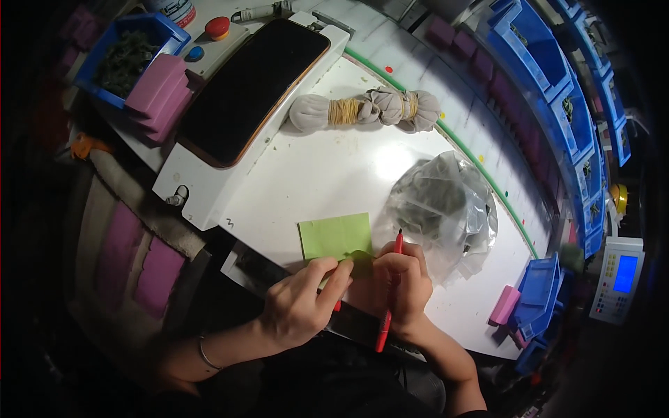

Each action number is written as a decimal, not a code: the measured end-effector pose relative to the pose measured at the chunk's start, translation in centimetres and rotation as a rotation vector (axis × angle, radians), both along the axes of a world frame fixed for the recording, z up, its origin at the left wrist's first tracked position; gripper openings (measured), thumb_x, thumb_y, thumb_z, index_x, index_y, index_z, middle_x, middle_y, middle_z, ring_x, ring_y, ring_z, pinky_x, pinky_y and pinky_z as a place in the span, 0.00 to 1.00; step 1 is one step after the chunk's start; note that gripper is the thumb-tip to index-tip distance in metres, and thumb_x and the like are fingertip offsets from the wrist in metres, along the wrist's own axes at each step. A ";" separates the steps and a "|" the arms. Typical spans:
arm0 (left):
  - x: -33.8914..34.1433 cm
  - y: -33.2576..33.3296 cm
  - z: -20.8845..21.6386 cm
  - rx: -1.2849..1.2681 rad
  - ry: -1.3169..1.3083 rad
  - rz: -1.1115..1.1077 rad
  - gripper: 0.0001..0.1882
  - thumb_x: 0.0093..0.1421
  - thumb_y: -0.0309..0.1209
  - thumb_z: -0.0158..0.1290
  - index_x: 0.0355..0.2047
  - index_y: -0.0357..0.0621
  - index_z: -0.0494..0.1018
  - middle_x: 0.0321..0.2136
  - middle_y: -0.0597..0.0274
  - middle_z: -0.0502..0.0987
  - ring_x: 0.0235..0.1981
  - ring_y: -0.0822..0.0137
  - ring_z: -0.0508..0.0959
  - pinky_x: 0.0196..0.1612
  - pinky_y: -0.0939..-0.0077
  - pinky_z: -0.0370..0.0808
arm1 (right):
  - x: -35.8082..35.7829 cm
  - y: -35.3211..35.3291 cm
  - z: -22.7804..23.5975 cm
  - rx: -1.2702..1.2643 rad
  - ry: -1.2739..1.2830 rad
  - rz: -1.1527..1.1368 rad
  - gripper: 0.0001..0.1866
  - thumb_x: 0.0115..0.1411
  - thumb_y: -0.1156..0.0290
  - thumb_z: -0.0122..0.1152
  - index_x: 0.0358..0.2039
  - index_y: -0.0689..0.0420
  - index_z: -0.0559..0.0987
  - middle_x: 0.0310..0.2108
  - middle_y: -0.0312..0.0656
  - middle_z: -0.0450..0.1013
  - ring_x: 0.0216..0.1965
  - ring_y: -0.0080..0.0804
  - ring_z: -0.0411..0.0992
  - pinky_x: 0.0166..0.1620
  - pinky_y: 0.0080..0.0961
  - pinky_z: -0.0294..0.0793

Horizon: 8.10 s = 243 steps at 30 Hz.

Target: The person assembles small metal hardware components by hand, inserting pins into rings and placing them into a plastic bag. They then write on a sticky note, seal the bag, and organize pink foam blocks on the table.

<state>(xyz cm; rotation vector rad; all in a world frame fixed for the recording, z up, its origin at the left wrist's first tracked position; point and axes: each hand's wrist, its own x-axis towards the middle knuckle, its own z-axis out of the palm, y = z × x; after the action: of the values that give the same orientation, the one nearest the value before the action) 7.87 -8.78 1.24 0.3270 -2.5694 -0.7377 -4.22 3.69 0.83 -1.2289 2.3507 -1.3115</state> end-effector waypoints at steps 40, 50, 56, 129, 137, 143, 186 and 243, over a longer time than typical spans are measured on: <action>2.5 -0.5 1.1 0.119 -0.334 -0.085 0.20 0.51 0.21 0.51 0.46 0.44 0.76 0.58 0.45 0.62 0.26 0.64 0.81 0.22 0.80 0.78 | 0.0 -3.6 0.8 -0.126 -0.078 0.110 0.09 0.54 0.79 0.57 0.18 0.60 0.70 0.11 0.38 0.65 0.09 0.28 0.62 0.15 0.22 0.60; 2.4 -0.3 1.1 0.079 -0.334 -0.086 0.19 0.51 0.20 0.50 0.44 0.45 0.77 0.59 0.43 0.61 0.23 0.66 0.81 0.21 0.81 0.77 | -0.2 -2.6 1.4 -0.007 -0.175 0.072 0.09 0.57 0.75 0.55 0.20 0.62 0.74 0.17 0.42 0.72 0.13 0.30 0.67 0.19 0.22 0.66; 2.3 -0.4 0.9 0.091 -0.325 -0.085 0.19 0.51 0.20 0.50 0.44 0.46 0.77 0.59 0.42 0.61 0.21 0.66 0.80 0.20 0.81 0.77 | 0.0 -2.9 0.9 -0.084 -0.176 0.027 0.06 0.56 0.78 0.56 0.22 0.63 0.74 0.18 0.43 0.72 0.14 0.29 0.67 0.20 0.22 0.66; -1.5 3.6 4.1 0.493 -0.077 -0.054 0.25 0.49 0.23 0.55 0.50 0.45 0.66 0.14 0.60 0.67 0.16 0.58 0.73 0.22 0.66 0.70 | 0.8 6.0 11.5 -0.198 -0.570 0.112 0.07 0.60 0.74 0.50 0.35 0.64 0.70 0.18 0.38 0.71 0.18 0.18 0.67 0.26 0.15 0.65; -1.4 4.0 4.7 0.479 -0.032 -0.135 0.24 0.51 0.21 0.54 0.50 0.42 0.66 0.14 0.59 0.70 0.16 0.61 0.73 0.22 0.73 0.69 | 1.7 3.9 11.0 -0.232 -0.657 0.023 0.09 0.62 0.74 0.50 0.25 0.60 0.65 0.16 0.35 0.69 0.18 0.14 0.62 0.22 0.13 0.61; -0.8 4.5 4.9 0.560 -0.130 -0.245 0.26 0.54 0.33 0.52 0.51 0.38 0.59 0.21 0.49 0.75 0.24 0.45 0.77 0.25 0.57 0.73 | 2.7 3.0 8.2 0.005 -0.564 0.130 0.11 0.63 0.67 0.51 0.36 0.62 0.64 0.19 0.48 0.73 0.20 0.36 0.73 0.25 0.28 0.70; -11.9 1.9 7.3 0.324 0.428 -0.161 0.25 0.49 0.34 0.63 0.44 0.32 0.71 0.46 0.47 0.72 0.46 0.46 0.72 0.48 0.57 0.69 | -10.8 1.3 12.5 -0.395 -0.966 0.145 0.26 0.53 0.81 0.60 0.54 0.63 0.67 0.31 0.36 0.70 0.33 0.22 0.71 0.39 0.18 0.72; -13.2 4.0 5.7 0.934 0.096 -0.677 0.28 0.67 0.47 0.39 0.22 0.34 0.69 0.19 0.65 0.65 0.21 0.77 0.65 0.25 0.82 0.64 | -5.9 7.6 5.1 -0.200 -0.313 -0.064 0.10 0.47 0.76 0.58 0.33 0.61 0.76 0.27 0.41 0.71 0.35 0.34 0.69 0.38 0.26 0.67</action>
<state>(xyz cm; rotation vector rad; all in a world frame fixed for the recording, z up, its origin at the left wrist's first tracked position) -5.33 -4.82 6.92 -0.3343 -2.0469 -2.1125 -10.09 11.34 5.92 -0.9201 2.0952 -1.6580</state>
